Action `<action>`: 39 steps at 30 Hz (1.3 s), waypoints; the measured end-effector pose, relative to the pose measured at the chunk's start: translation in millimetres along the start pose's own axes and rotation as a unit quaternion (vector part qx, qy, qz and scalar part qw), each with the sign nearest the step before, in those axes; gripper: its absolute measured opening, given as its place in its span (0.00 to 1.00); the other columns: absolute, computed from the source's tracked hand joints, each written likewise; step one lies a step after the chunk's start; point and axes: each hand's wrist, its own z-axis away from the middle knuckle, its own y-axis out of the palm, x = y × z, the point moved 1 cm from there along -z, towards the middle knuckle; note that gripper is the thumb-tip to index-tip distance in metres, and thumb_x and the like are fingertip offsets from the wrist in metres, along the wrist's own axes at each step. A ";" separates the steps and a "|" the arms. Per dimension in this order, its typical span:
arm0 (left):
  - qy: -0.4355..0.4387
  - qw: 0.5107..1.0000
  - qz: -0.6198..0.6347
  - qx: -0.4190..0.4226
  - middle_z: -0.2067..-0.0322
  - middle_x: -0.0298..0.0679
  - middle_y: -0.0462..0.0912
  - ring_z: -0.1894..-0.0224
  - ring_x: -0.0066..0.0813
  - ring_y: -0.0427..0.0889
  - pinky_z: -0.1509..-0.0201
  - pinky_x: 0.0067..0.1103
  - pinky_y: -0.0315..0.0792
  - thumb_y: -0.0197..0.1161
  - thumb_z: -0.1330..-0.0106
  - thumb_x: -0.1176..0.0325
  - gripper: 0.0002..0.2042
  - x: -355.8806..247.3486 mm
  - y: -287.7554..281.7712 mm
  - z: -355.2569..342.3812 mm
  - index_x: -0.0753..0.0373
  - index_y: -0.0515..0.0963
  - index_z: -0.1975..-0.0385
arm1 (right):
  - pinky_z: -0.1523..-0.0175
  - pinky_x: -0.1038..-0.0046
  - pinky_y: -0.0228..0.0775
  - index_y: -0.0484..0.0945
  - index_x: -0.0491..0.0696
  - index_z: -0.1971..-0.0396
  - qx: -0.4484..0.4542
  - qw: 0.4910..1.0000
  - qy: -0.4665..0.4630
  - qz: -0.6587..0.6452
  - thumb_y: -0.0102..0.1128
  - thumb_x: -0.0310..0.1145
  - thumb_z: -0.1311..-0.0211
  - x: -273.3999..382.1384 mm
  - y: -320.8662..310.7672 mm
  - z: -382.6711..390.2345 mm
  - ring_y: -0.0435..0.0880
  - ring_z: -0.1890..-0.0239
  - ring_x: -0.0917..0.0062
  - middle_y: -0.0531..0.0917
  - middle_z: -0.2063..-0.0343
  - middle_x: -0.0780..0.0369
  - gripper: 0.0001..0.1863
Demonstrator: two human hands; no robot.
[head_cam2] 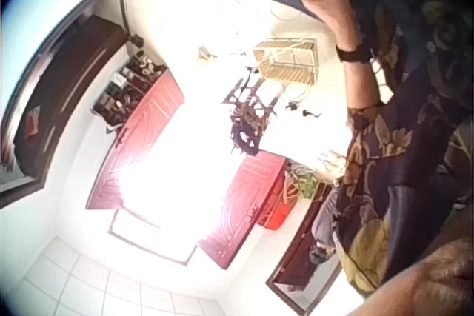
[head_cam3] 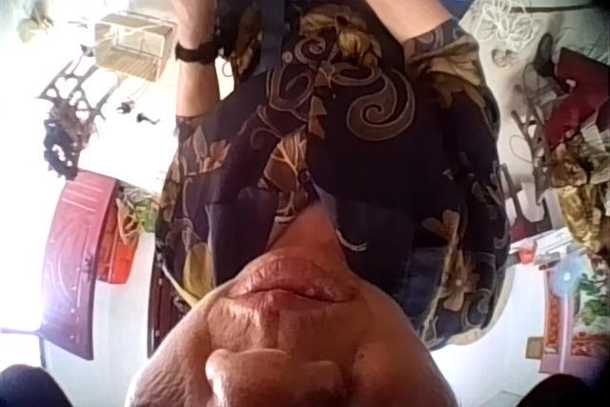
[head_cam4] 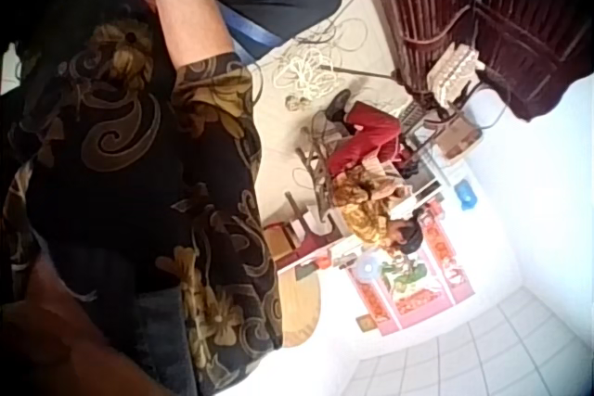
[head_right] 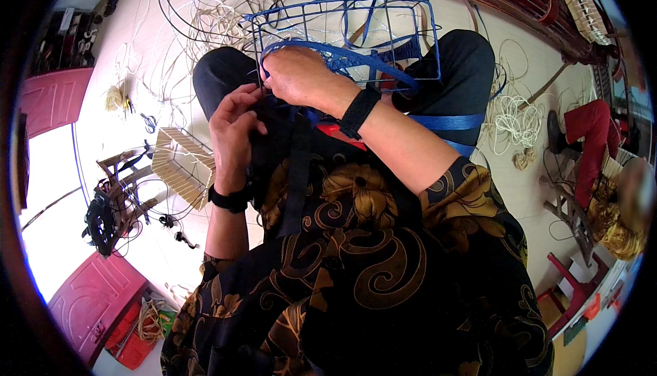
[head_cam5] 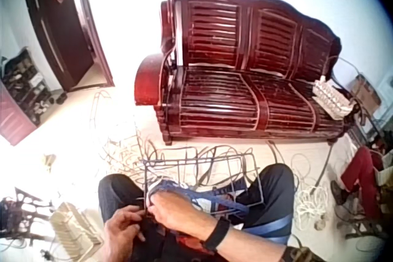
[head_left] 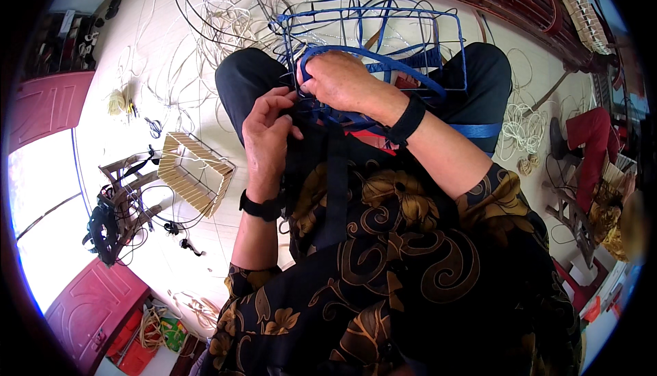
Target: The person weaves a basket by threading blue plastic strips through a wire frame while sitting on the floor.
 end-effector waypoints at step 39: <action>-0.218 0.968 0.127 0.011 0.84 0.34 0.73 0.89 0.21 0.63 0.84 0.18 0.58 0.56 0.30 0.68 0.08 -19.1 16.5 11.4 0.66 0.77 0.67 | 0.63 0.65 0.72 0.80 0.48 0.68 -0.059 0.985 -0.060 -0.151 0.58 0.34 0.42 -7.2 9.0 7.0 0.83 0.70 0.64 0.82 0.77 0.57 0.07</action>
